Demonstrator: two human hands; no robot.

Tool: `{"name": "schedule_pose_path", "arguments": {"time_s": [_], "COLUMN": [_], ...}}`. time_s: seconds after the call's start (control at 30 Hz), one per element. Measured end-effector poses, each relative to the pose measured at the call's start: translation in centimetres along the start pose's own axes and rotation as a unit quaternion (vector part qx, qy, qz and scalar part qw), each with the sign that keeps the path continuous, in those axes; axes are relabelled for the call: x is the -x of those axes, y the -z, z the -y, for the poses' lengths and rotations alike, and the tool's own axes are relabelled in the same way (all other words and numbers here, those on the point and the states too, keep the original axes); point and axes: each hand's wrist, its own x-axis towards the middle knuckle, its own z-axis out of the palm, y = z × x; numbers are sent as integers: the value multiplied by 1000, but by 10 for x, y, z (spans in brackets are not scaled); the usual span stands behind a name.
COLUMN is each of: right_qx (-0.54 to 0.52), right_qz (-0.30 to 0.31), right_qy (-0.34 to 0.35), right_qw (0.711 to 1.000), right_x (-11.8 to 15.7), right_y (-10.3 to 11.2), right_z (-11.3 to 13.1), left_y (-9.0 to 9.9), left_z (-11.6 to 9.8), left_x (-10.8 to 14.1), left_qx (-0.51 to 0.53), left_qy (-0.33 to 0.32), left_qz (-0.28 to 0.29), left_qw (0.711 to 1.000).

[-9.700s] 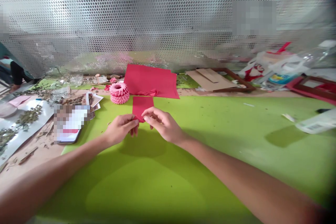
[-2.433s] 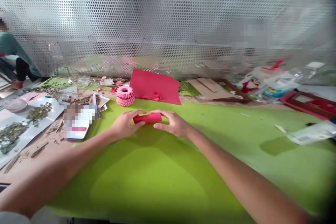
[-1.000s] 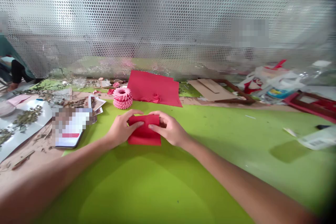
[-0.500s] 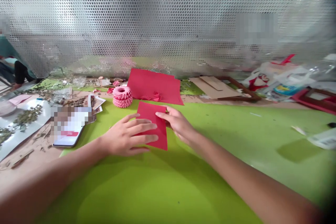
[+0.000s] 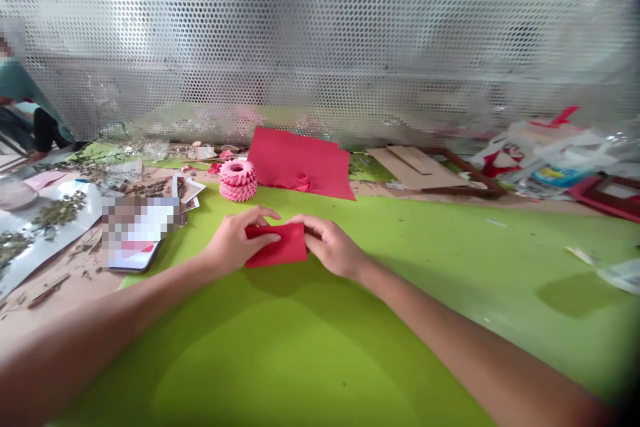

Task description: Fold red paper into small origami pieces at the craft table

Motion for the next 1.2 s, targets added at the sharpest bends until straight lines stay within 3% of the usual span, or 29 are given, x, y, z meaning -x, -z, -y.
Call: {"name": "schedule_pose_path", "arguments": {"time_s": [0.13,0.3,0.43,1.0,1.2], "right_qx": [-23,59,59,19,14], "right_qz": [-10,-86,-103,-91,-30], "right_qy": [2,48,61,26,-36], "right_qw": [1000,993,991,995,999], "right_x": [2,1,2,2,-3], "right_y": [2,-6,-8,-5,-7], "right_z": [6,10,11,8,6], "left_y": [-2,-1,-1,1,1], "left_z": [1,2,-1,-1,-3], "left_x": [1,0,0,-1,-2], "left_qx": [8,6,18,-10,-13], "left_qy": [0,4,27,0,35], "left_qz": [-17,-23,-34,-29,8], "left_qw": [1000,1000,999,1000,999]}}
